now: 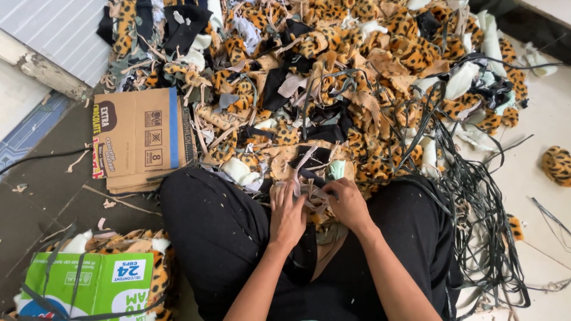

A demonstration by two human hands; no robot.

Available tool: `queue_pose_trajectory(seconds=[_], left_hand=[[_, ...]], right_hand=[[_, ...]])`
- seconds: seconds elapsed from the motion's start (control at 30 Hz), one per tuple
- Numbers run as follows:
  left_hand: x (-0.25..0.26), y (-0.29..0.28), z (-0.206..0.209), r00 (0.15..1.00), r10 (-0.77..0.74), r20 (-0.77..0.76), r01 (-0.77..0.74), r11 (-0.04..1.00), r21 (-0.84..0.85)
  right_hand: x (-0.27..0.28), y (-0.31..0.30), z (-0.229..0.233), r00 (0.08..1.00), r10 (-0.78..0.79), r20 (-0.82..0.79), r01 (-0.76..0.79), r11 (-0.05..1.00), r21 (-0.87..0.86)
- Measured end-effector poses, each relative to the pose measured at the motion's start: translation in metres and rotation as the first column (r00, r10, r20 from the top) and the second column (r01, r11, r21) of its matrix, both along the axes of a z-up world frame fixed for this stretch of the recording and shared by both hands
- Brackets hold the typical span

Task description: Sorting through a large pile of leopard-print and other fabric scraps on the floor, picking out and inspecting individual pieces.

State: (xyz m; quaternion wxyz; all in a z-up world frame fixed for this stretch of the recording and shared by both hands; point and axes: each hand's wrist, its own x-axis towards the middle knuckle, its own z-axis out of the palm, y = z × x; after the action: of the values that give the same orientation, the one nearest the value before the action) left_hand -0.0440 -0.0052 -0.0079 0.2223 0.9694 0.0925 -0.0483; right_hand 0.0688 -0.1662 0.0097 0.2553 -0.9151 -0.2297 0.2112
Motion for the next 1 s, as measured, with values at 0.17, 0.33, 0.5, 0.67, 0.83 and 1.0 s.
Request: queue_pose_trajectory(seconds=[0.17,0.33,0.5,0.67,0.83,1.0], left_hand=[[0.000,0.001,0.002,0.997,0.056,0.045,-0.053,0.997,-0.060],[0.001,0.002,0.001,0.990,0.106,0.089,-0.096,0.990,-0.107],[0.000,0.002,0.004,0.981,0.155,0.115,-0.135,0.977,-0.164],[0.000,0.001,0.004,0.973,0.189,0.129,-0.165,0.971,-0.175],[0.000,0.002,0.004,0.983,0.159,0.096,-0.146,0.981,-0.129],[0.000,-0.001,0.002,0.990,0.126,0.060,-0.121,0.989,-0.091]], right_hand=[[-0.010,0.009,0.002,0.997,0.078,0.011,-0.077,0.996,-0.038],[-0.012,0.016,0.000,0.985,0.170,0.019,-0.170,0.985,-0.014],[0.001,0.012,0.006,1.000,0.004,0.024,-0.005,0.999,0.045],[-0.003,0.007,0.001,1.000,-0.013,0.015,0.013,1.000,0.019],[-0.008,0.017,0.010,0.996,0.004,0.090,-0.009,0.998,0.057],[-0.006,0.016,-0.004,0.991,0.017,0.131,-0.008,0.998,-0.068]])
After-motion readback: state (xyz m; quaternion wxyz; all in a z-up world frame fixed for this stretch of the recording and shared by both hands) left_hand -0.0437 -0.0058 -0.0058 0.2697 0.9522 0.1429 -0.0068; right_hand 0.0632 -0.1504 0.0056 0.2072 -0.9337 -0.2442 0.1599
